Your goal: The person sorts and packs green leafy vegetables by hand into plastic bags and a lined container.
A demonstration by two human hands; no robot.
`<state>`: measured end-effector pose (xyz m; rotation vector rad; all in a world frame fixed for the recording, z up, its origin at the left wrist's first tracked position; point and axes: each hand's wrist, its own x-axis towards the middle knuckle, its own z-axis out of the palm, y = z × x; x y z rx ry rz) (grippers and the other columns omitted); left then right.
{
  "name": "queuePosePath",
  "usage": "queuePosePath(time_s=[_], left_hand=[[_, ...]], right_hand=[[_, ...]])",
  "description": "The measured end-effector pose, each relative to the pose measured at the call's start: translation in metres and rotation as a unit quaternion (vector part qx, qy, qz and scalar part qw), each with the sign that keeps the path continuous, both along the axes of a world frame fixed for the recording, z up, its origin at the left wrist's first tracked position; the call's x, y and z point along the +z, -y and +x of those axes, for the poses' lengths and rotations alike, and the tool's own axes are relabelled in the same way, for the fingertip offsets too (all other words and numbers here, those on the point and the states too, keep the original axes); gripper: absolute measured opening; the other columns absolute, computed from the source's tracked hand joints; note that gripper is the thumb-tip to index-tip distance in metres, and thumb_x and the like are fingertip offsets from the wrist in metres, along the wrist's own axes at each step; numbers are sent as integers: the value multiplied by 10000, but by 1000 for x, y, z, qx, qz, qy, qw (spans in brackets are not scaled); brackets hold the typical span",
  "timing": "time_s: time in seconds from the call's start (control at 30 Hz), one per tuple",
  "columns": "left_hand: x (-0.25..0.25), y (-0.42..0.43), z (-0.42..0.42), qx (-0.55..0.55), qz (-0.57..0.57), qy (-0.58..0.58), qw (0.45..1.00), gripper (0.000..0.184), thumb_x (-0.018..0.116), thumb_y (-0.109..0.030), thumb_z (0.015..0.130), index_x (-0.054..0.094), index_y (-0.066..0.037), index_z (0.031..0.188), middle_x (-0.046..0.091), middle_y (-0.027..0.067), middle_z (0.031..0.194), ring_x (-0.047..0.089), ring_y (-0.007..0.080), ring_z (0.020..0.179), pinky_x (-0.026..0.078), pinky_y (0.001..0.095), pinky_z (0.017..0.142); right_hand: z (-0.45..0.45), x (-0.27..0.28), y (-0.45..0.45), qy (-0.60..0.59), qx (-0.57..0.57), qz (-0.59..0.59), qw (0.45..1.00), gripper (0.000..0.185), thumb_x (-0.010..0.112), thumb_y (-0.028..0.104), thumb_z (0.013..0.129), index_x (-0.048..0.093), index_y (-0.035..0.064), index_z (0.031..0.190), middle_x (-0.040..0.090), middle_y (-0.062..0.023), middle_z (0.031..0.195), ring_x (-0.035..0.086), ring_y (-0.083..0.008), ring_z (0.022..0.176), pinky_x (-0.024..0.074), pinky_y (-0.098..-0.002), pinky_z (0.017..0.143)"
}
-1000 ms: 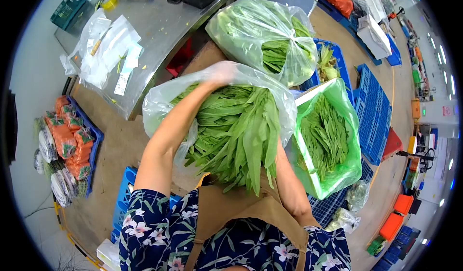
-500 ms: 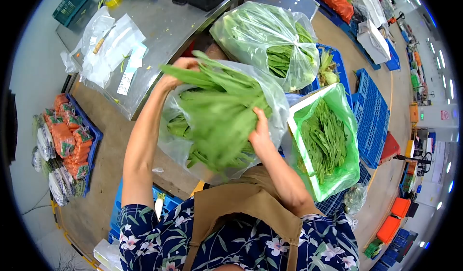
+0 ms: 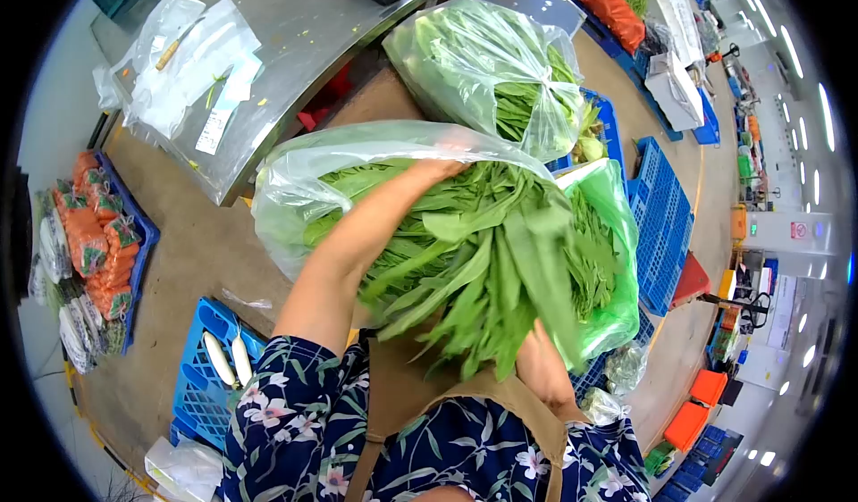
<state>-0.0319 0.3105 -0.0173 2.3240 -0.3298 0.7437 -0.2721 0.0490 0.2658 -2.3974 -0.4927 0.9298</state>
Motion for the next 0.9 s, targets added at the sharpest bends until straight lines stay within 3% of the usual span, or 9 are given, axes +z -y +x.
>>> queuePosePath(time_s=[0.13, 0.2, 0.37, 0.47, 0.53, 0.6, 0.7, 0.77, 0.9], left_hand=[[-10, 34, 33, 51, -41, -49, 997, 192, 548, -166, 837, 670, -17, 837, 558, 111, 662, 571, 218, 658, 480, 356, 641], [-7, 35, 42, 40, -44, -84, 995, 197, 555, -175, 834, 669, -15, 845, 564, 116, 674, 572, 217, 665, 478, 357, 644], [6, 23, 51, -16, -35, -166, 985, 214, 573, -199, 827, 668, -11, 865, 580, 129, 707, 574, 215, 680, 475, 360, 650], [8, 11, 56, -38, -33, -194, 980, 228, 584, -213, 823, 667, -8, 877, 589, 136, 726, 575, 214, 689, 473, 362, 654], [13, 2, 59, -56, -35, -214, 975, 238, 591, -223, 820, 666, -7, 885, 595, 141, 739, 576, 213, 695, 471, 363, 657], [20, -9, 60, -79, -35, -237, 968, 249, 598, -232, 817, 666, -5, 893, 602, 147, 752, 577, 212, 702, 470, 364, 659], [35, -20, 48, -119, -27, -274, 954, 267, 609, -246, 813, 665, -2, 905, 611, 154, 772, 578, 211, 711, 468, 366, 663], [52, -26, 32, -159, -20, -313, 936, 279, 616, -256, 810, 664, -1, 913, 617, 159, 785, 579, 210, 717, 466, 367, 666], [121, -64, -13, -223, -17, -407, 886, 306, 630, -275, 804, 663, 3, 929, 630, 170, 811, 581, 208, 729, 464, 370, 671]], right_hand=[[-4, -3, -1, 67, 34, -49, 996, 451, 439, 243, 954, 408, -1, 1331, 519, -201, 1276, 498, -357, 1165, 369, -373, 996], [-5, -16, 6, 38, -27, 8, 999, 445, 438, 224, 949, 401, 19, 1343, 526, -209, 1259, 506, -366, 1146, 380, -367, 982], [-7, -12, 16, -5, -23, 53, 998, 448, 449, 165, 929, 389, 39, 1356, 552, -210, 1223, 529, -358, 1121, 409, -373, 950], [1, -16, 16, -106, -108, 130, 980, 442, 465, 164, 918, 409, 34, 1338, 558, -202, 1220, 537, -352, 1114, 418, -390, 950], [11, -32, 13, -255, -260, 261, 894, 439, 476, 164, 911, 423, 31, 1325, 562, -197, 1217, 543, -347, 1110, 425, -402, 950], [32, -61, -6, -379, -394, 391, 740, 435, 486, 163, 903, 436, 27, 1313, 566, -192, 1215, 548, -343, 1105, 431, -414, 949], [78, -112, -54, -455, -498, 508, 536, 429, 503, 162, 892, 456, 22, 1295, 572, -184, 1211, 557, -337, 1098, 441, -431, 949], [101, -136, -84, -443, -518, 521, 513, 425, 514, 162, 885, 469, 19, 1283, 576, -179, 1209, 562, -332, 1094, 447, -443, 948], [124, -170, -126, -395, -531, 493, 565, 407, 524, 186, 865, 505, 30, 1240, 584, -162, 1199, 571, -313, 1089, 451, -484, 961]])
